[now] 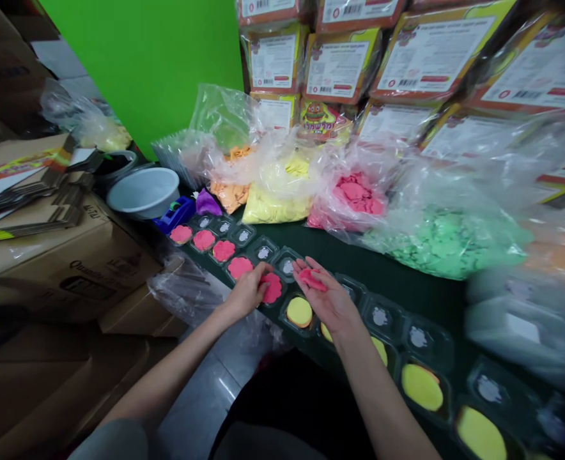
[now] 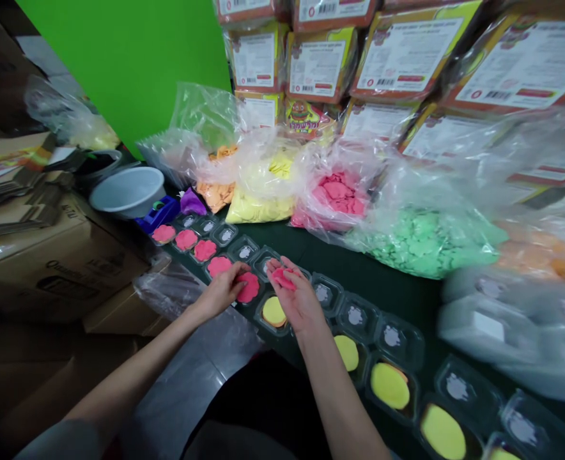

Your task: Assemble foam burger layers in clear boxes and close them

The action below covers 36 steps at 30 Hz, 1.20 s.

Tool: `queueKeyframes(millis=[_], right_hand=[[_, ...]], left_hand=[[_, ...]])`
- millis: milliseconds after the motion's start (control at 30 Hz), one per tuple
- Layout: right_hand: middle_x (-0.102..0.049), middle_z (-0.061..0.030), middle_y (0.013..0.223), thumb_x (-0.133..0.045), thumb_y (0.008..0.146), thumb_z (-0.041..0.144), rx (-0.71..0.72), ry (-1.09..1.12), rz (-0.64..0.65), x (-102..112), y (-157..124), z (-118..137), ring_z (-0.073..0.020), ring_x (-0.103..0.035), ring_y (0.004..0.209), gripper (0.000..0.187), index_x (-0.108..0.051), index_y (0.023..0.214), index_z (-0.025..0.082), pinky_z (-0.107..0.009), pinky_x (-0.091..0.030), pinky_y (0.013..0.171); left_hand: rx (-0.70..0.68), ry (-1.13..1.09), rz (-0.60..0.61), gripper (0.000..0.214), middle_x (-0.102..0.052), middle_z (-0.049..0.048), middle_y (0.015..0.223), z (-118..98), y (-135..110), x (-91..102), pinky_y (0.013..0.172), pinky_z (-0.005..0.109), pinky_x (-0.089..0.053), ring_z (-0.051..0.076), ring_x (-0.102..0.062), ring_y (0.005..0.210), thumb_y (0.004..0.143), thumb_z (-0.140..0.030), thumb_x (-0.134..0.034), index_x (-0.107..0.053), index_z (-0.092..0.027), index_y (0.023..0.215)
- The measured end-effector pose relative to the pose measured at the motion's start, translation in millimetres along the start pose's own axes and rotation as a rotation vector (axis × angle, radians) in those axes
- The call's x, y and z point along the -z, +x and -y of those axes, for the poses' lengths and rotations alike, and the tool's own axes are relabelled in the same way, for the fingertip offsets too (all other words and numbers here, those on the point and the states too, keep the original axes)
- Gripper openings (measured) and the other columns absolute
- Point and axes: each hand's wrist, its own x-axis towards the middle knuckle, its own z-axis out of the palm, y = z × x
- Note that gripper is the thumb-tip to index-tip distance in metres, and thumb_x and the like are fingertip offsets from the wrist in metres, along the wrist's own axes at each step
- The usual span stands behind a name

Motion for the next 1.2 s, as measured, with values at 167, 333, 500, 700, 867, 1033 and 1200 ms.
queueKeyframes(millis=[167,333,500,700,867,1033,1200], right_hand=[[-0.074,-0.0149,0.115,-0.069,0.076,0.004,0.002,0.023,0.059,10,-3,0,-0.025,-0.068,0.121,0.034,-0.068,0.107,0.017,-0.041,-0.049,0.113],[-0.072,-0.0147,0.12,-0.066,0.086,0.016,-0.075,0.094,0.072,13,1,1,-0.0241,-0.064,0.125,0.016,-0.072,0.102,0.018,-0.04,-0.051,0.11],[-0.072,-0.0103,0.127,-0.059,0.092,0.019,-0.1,0.092,0.109,10,3,-2,-0.0209,-0.063,0.126,0.019,-0.074,0.103,0.02,-0.035,-0.055,0.104],[-0.071,-0.0077,0.131,-0.065,0.089,0.019,-0.019,0.068,0.167,14,-4,-2,-0.0195,-0.062,0.128,0.017,-0.076,0.103,0.021,-0.03,-0.053,0.105],[-0.077,-0.0062,0.116,-0.084,0.073,0.023,0.072,-0.043,0.146,29,-20,-2,-0.0213,-0.068,0.118,0.029,-0.075,0.101,0.022,-0.034,-0.052,0.106],[-0.079,-0.0044,0.089,-0.089,0.066,0.032,0.318,-0.366,0.045,41,-24,-8,-0.0204,-0.075,0.084,0.031,-0.074,0.09,0.019,-0.038,-0.059,0.092],[-0.075,-0.0028,0.071,-0.088,0.067,0.044,0.334,-0.511,0.049,51,-16,-11,-0.0199,-0.071,0.058,0.033,-0.068,0.076,0.019,-0.036,-0.063,0.065]], left_hand=[[-0.134,0.385,-0.156,0.026,-0.061,0.0107,0.112,-12,-8,0.2,0.094,0.042,-0.047,0.026,-0.055,0.106,0.093,-0.009,-0.046,-0.059,-0.018,0.114],[-0.147,0.365,-0.017,0.016,-0.062,0.0098,0.103,-19,-14,-4.0,0.087,0.039,-0.049,0.025,-0.057,0.097,0.095,-0.015,-0.052,-0.062,-0.017,0.108],[-0.053,0.105,-0.137,0.019,-0.066,0.0064,0.093,-50,-3,-5.4,0.083,0.034,-0.047,0.021,-0.059,0.09,0.101,-0.03,-0.051,-0.065,-0.018,0.096],[0.059,-0.36,0.006,0.034,-0.061,-0.0013,0.076,-71,20,-24.9,0.062,0.023,-0.039,0.012,-0.052,0.067,0.084,-0.048,-0.074,-0.062,-0.017,0.085],[0.056,-0.602,-0.047,0.035,-0.058,-0.002,0.079,-72,21,-40.3,0.066,0.022,-0.042,0.01,-0.052,0.071,0.083,-0.048,-0.073,-0.057,-0.017,0.083],[0.107,-0.755,-0.164,0.041,-0.055,-0.0045,0.07,-81,16,-50.3,0.063,0.021,-0.04,0.008,-0.049,0.062,0.081,-0.053,-0.074,-0.052,-0.018,0.083],[0.11,-0.787,-0.071,0.048,-0.063,-0.0017,0.081,-70,9,-51.4,0.069,0.022,-0.047,0.009,-0.058,0.069,0.069,-0.047,-0.085,-0.055,-0.018,0.093]])
